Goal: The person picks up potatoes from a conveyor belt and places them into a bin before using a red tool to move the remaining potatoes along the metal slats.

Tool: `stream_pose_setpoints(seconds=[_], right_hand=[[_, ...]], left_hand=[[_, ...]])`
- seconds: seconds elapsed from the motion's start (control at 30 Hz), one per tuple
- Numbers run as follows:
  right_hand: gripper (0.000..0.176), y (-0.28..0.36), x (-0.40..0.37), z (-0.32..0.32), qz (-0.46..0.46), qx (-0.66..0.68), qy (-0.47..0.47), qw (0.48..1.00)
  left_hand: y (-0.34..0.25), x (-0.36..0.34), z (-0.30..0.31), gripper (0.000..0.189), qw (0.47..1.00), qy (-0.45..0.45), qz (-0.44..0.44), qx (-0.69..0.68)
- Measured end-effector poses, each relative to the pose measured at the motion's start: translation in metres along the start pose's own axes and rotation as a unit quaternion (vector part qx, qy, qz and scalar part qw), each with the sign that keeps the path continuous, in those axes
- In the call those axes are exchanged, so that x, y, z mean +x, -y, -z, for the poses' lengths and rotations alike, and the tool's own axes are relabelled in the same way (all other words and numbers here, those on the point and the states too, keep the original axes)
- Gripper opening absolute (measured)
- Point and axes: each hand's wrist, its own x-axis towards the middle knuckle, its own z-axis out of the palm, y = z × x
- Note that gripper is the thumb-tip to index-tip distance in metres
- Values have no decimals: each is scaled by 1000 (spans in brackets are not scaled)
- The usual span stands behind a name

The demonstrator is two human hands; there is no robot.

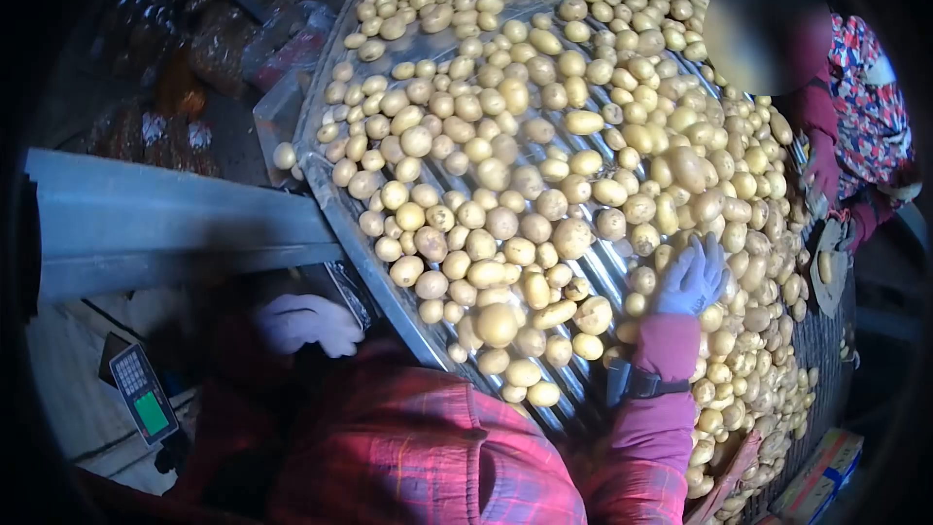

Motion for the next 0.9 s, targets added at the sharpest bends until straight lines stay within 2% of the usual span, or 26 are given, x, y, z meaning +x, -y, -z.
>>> stream_pose_setpoints(seconds=[0.03,0.07,0.1,0.13,0.17,0.23,0.27,0.3,0.33,0.37,0.4,0.43,0.5,0.57,0.6,0.67,0.7,0.77,0.8,0.83,0.9], right_hand=[[28,-1,0,0,1,-5,5,1000],[27,-4,-1,-1,0,-5,7,1000],[26,-6,-2,-2,-2,-6,8,1000],[26,-9,-3,-4,-3,-13,0,1000],[25,-10,-2,-6,-2,-20,-10,1000],[25,-7,0,-6,-8,-17,-30,999],[25,-6,1,-6,-10,-21,-27,999],[25,-7,1,-5,-11,-26,-23,999],[25,-7,2,-6,-13,-23,-25,999],[24,-9,1,-7,-10,-21,-24,999],[24,-9,2,-7,-9,-20,-23,1000],[24,-10,2,-6,-8,-20,-20,1000],[25,-8,3,-4,-23,-2,-4,1000],[25,-8,4,-3,-21,0,-2,1000],[25,-7,5,-3,-25,-4,-3,1000],[25,-5,6,-2,-36,-2,6,999],[25,-5,7,-2,-40,-5,5,999],[26,-5,7,-3,-44,-3,16,999],[26,-5,7,-3,-48,-4,15,999],[26,-4,8,-3,-49,0,14,999],[26,-4,9,-3,-52,-1,12,999]], left_hand=[[-32,32,3,30,981,-57,-167,83],[-49,61,10,28,924,-109,-330,162],[-40,91,19,39,983,-7,-179,25],[-13,137,21,40,955,1,-162,-248],[-99,144,10,43,965,-145,-54,-211],[-93,226,40,54,985,-143,-47,-85],[-73,270,59,57,975,-205,-26,76],[-46,306,72,60,937,-263,-5,232],[-18,326,80,60,937,-259,-8,234],[9,343,88,56,856,-292,-31,426],[6,349,90,53,737,-313,-55,597],[3,357,93,53,739,-309,-61,595],[-12,367,99,51,753,-295,134,572],[-29,368,113,51,779,-330,171,505],[-29,372,121,51,781,-326,167,506],[-29,379,140,53,789,-316,214,481],[-22,382,152,53,790,-313,210,484],[-5,390,172,50,849,-311,133,407],[-10,400,179,53,762,-291,125,565],[-26,401,174,53,762,-289,123,567],[-80,408,139,57,904,-202,101,363]])
